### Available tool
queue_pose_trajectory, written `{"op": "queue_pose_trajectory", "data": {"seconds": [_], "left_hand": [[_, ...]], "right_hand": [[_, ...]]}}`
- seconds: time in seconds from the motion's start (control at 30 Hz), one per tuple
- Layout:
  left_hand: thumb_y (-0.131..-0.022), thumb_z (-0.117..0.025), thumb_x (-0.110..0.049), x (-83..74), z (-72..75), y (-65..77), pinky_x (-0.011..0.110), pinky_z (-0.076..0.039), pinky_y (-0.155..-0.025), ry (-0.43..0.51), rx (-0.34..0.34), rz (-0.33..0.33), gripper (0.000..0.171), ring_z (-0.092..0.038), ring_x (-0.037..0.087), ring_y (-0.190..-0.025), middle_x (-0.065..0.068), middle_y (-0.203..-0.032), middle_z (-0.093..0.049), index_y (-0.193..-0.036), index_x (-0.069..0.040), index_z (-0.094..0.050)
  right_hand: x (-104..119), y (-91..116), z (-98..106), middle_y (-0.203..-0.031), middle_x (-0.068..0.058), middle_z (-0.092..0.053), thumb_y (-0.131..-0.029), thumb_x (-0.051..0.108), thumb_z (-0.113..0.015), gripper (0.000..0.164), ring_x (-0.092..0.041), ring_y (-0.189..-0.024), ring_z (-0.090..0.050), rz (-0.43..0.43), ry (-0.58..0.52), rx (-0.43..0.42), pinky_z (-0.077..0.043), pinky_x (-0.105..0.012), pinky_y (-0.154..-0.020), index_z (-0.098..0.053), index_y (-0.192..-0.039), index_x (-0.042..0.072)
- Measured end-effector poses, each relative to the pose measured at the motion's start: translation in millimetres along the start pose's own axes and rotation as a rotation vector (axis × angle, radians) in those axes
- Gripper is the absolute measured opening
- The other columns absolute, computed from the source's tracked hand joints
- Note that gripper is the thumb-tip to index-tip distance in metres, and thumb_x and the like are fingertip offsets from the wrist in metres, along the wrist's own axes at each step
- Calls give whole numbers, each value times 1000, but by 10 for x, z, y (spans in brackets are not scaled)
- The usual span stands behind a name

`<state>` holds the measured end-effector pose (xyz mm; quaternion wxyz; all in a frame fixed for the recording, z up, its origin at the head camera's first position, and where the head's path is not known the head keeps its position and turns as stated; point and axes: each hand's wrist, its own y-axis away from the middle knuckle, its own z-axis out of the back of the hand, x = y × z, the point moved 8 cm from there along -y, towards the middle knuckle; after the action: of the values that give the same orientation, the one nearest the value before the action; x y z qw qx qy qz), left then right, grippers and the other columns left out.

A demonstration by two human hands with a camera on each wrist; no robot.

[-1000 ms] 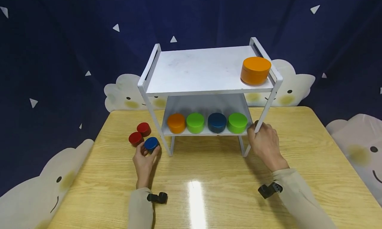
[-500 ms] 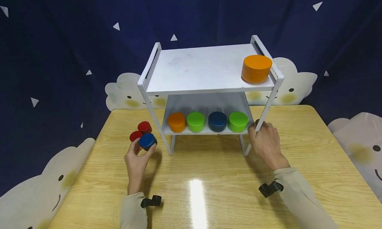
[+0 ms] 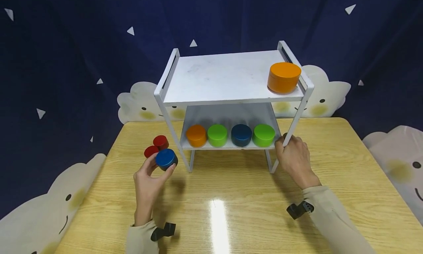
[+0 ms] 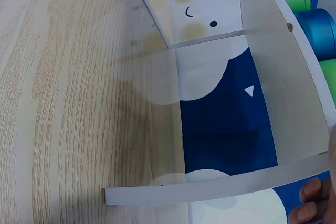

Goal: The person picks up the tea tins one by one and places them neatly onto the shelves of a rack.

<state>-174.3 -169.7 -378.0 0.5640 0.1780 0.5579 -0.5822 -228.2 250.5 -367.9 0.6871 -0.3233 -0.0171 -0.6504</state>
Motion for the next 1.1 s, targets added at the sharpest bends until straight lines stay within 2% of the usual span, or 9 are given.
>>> {"op": "queue_pose_trajectory", "data": {"seconds": [0.13,0.33,0.57,0.73,0.93,1.1], "left_hand": [[-68,-87,-15,-179,-35,17,48,-51,-91,39,42,-58,54,-69,30,-94,14,-106,-71,-116,-2,-66],[-69,-87,-17,-416,-155,34,48,-50,-93,62,115,-90,56,-69,25,-95,11,-109,-71,-118,-4,-65],[-69,-87,-16,-742,-305,23,40,-53,-88,70,162,-207,57,-69,22,-95,10,-111,-70,-119,-3,-64],[-68,-87,-14,-898,-397,41,36,-55,-84,87,188,-257,56,-69,22,-94,11,-109,-70,-117,-1,-64],[-68,-87,-17,-1089,-480,7,39,-55,-82,90,226,-306,57,-68,22,-91,12,-107,-70,-117,0,-63],[-69,-86,-19,-1237,-527,-32,38,-54,-82,87,246,-336,57,-67,21,-93,11,-107,-70,-117,0,-63]], "right_hand": [[-3,4,-3,-57,-11,-41,-99,23,-25,41,-29,-53,-41,-9,3,9,-29,-35,-44,-37,-62,10],[-10,9,-9,-57,-10,-40,-99,23,-25,41,-28,-54,-41,-11,3,20,-29,-35,-46,-38,-62,10],[29,-4,27,-54,-7,-38,-98,20,-29,41,-30,-52,-42,57,31,-31,-31,-39,-47,-39,-60,11],[6,-9,23,-55,-8,-41,-98,22,-30,40,-32,-56,-46,39,30,-12,-33,-43,-50,-42,-62,10],[-16,-1,26,-58,-11,-45,-98,23,-29,40,-39,-64,-51,11,35,7,-35,-50,-57,-43,-64,10],[-12,-3,29,-57,-10,-45,-98,23,-29,40,-38,-65,-51,16,32,9,-35,-50,-58,-43,-63,10]]}}
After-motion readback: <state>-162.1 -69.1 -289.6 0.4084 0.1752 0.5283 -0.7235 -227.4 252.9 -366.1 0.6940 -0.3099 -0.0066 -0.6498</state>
